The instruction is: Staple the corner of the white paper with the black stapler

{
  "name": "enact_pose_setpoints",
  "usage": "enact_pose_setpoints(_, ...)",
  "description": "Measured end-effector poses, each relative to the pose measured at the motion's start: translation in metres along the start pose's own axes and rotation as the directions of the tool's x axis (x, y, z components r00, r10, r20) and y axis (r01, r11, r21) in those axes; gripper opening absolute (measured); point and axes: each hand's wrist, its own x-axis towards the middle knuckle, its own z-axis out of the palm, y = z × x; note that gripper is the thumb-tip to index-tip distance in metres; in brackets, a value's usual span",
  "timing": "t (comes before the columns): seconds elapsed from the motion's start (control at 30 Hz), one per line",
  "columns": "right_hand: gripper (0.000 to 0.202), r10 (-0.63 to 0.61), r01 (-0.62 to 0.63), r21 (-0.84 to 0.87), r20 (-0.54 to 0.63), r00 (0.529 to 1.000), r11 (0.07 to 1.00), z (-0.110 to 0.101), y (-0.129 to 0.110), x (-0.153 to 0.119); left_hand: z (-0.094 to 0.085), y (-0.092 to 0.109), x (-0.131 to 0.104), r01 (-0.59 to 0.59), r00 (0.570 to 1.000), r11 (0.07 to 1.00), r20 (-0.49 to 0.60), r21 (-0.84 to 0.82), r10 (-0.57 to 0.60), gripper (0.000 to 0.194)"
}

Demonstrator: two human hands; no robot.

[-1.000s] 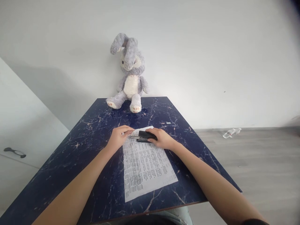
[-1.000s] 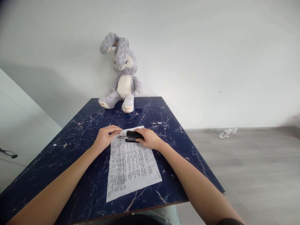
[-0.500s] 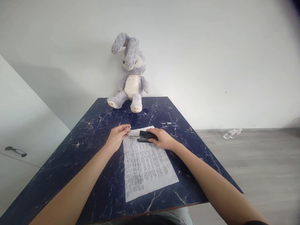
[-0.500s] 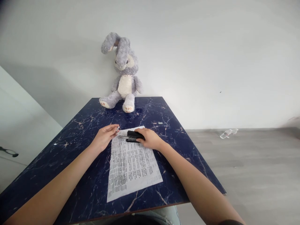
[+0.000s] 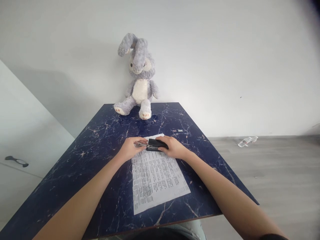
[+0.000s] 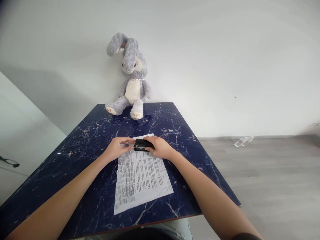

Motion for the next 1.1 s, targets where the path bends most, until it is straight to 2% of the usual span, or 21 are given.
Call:
enact_pose_setpoints(0.13,0.042,0.001,-0.001,-0.008,0.009,1.000,1.000,-0.0006,-0.0004,-0.0001,0.0022,-0.0040,0.0013,-0.031,0.999,0.999,0.021,0.045,0.030,0.013)
enact_pose_setpoints(0.4,0.042,-0.001,0.001,-0.003,0.007,1.000,1.000,0.0001,0.0004,0.0000,0.0031,-0.0040,0.0027,-0.014,1.000,0.997,0.023,0.075,0.013,0.015)
enact_pose_setpoints(0.6,0.042,0.002,-0.002,0.001,0.015,1.000,1.000,-0.0009,-0.0009,0.0003,0.0023,-0.0006,0.0018,-0.039,0.997,0.995,0.062,0.087,0.034,0.013)
enact_pose_setpoints(0.97,0.042,-0.004,0.004,0.010,0.003,1.000,1.000,-0.0001,0.0000,0.0004,0.0058,-0.0031,0.0023,-0.050,0.999,0.997,0.019,0.061,0.049,0.011)
enact_pose_setpoints(1.1,0.043,-0.008,0.008,0.014,0.000,1.000,1.000,0.0006,0.0009,0.0003,0.0051,-0.0033,0.0025,-0.047,0.998,0.997,0.037,0.067,0.044,0.010)
